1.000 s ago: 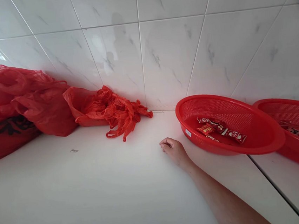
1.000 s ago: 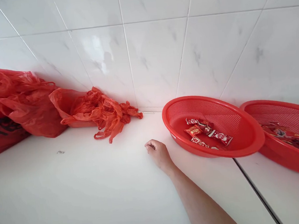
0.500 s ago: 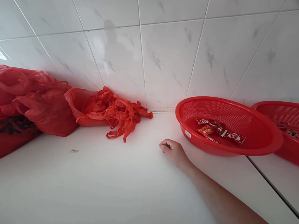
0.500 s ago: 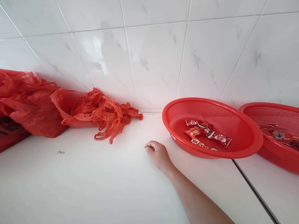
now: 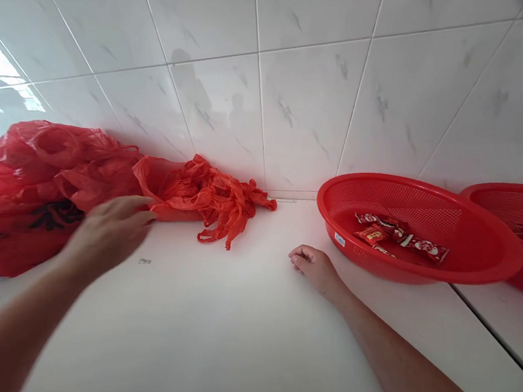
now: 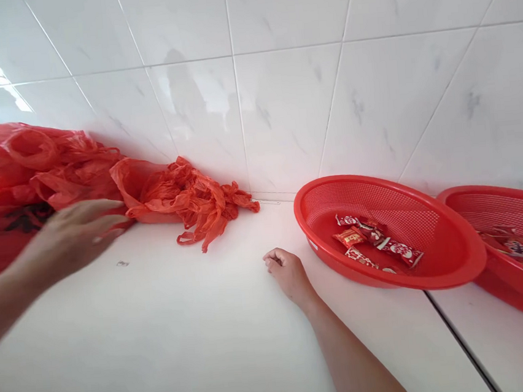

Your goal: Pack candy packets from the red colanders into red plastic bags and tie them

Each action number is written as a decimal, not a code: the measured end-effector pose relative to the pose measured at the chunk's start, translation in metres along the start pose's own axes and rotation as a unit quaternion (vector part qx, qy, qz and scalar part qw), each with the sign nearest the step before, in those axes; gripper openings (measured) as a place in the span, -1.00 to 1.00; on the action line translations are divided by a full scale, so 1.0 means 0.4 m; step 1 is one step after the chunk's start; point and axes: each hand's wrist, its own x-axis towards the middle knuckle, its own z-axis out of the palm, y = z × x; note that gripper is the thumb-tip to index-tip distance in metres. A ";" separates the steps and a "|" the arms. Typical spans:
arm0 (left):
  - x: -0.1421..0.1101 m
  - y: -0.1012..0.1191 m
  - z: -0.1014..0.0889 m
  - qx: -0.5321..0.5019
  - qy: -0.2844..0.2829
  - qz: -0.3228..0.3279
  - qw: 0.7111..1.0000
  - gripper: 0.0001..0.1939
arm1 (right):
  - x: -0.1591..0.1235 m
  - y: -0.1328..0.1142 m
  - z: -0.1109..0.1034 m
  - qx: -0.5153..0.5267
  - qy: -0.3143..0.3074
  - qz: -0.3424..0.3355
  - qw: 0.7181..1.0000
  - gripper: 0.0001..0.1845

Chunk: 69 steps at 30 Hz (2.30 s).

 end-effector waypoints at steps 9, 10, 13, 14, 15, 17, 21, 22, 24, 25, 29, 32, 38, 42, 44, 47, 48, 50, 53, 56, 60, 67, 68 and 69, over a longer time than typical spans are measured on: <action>0.225 0.255 0.247 -0.016 -0.100 -0.006 0.995 -0.61 | 0.012 0.008 -0.003 0.062 0.008 0.023 0.998 -0.80; 0.248 0.263 0.259 -0.008 -0.093 -0.029 0.995 -0.51 | 0.014 0.010 -0.003 0.067 0.009 0.023 0.997 -0.80; 0.305 0.253 0.287 0.022 -0.074 -0.086 0.993 -0.33 | 0.018 0.014 -0.004 0.079 0.011 0.023 0.997 -0.80; 0.319 0.242 0.295 0.029 -0.072 -0.097 0.992 -0.35 | 0.019 0.015 -0.005 0.082 0.011 0.023 0.996 -0.80; 0.331 0.229 0.302 0.032 -0.072 -0.107 0.991 -0.41 | 0.021 0.015 -0.005 0.085 0.011 0.024 0.996 -0.80; 0.349 0.202 0.311 0.034 -0.077 -0.121 0.989 -0.61 | 0.022 0.014 -0.006 0.089 0.011 0.025 0.996 -0.80; 0.368 0.154 0.302 -0.012 0.006 -0.191 0.981 -0.84 | 0.023 0.011 -0.006 0.092 0.012 0.025 0.995 -0.81; 0.373 0.144 0.296 -0.024 0.035 -0.214 0.976 -0.85 | 0.023 0.011 -0.006 0.092 0.013 0.025 0.995 -0.82; 0.386 0.127 0.284 -0.053 0.076 -0.258 0.962 -0.85 | 0.023 0.010 -0.005 0.091 0.014 0.025 0.995 -0.82; 0.393 0.118 0.279 -0.064 0.084 -0.276 0.955 -0.85 | 0.022 0.010 -0.005 0.091 0.015 0.024 0.995 -0.82; 0.420 0.092 0.273 -0.141 0.096 -0.333 0.928 -0.95 | 0.020 0.009 -0.005 0.087 0.014 0.021 0.996 -0.84; 0.425 0.088 0.274 -0.183 0.076 -0.331 0.923 -0.86 | 0.020 0.010 -0.006 0.085 0.012 0.020 0.996 -0.84; 0.388 0.167 0.241 -0.132 0.063 -0.219 0.965 -0.47 | 0.022 0.013 -0.004 0.085 0.014 0.028 0.996 -0.83; 0.371 0.288 0.232 -0.054 0.076 0.056 0.994 -0.51 | 0.024 0.013 -0.002 0.086 0.014 0.034 0.996 -0.83; 0.374 0.349 0.260 -0.107 -0.038 0.134 0.985 -0.59 | 0.022 0.013 -0.002 0.084 0.013 0.034 0.996 -0.83; 0.384 0.402 0.338 -0.161 -0.167 0.084 0.969 -0.64 | 0.021 0.013 -0.004 0.084 0.012 0.032 0.996 -0.84; 0.387 0.405 0.367 -0.162 -0.171 0.060 0.970 -0.64 | 0.021 0.014 -0.005 0.085 0.011 0.033 0.996 -0.84; 0.390 0.392 0.419 -0.160 -0.159 0.005 0.974 -0.60 | 0.022 0.015 -0.006 0.089 0.010 0.037 0.995 -0.83; 0.391 0.349 0.467 -0.172 -0.131 -0.073 0.973 -0.68 | 0.028 0.017 -0.007 0.094 0.008 0.040 0.995 -0.82; 0.398 0.315 0.474 -0.202 -0.072 -0.138 0.967 -0.92 | 0.034 0.015 -0.009 0.094 0.007 0.042 0.995 -0.81; 0.426 0.307 0.438 -0.265 0.045 -0.203 0.941 -0.89 | 0.036 0.012 -0.010 0.094 0.008 0.044 0.995 -0.82; 0.403 0.372 0.332 -0.573 0.111 -0.241 0.775 -0.91 | 0.037 0.019 -0.009 0.094 0.010 0.036 0.995 -0.78; 0.378 0.387 0.320 -0.634 0.086 -0.242 0.729 -0.89 | 0.037 0.020 -0.010 0.097 0.008 0.033 0.995 -0.74; 0.349 0.402 0.310 -0.672 0.062 -0.249 0.695 -0.87 | 0.036 0.021 -0.012 0.106 0.005 0.027 0.994 -0.69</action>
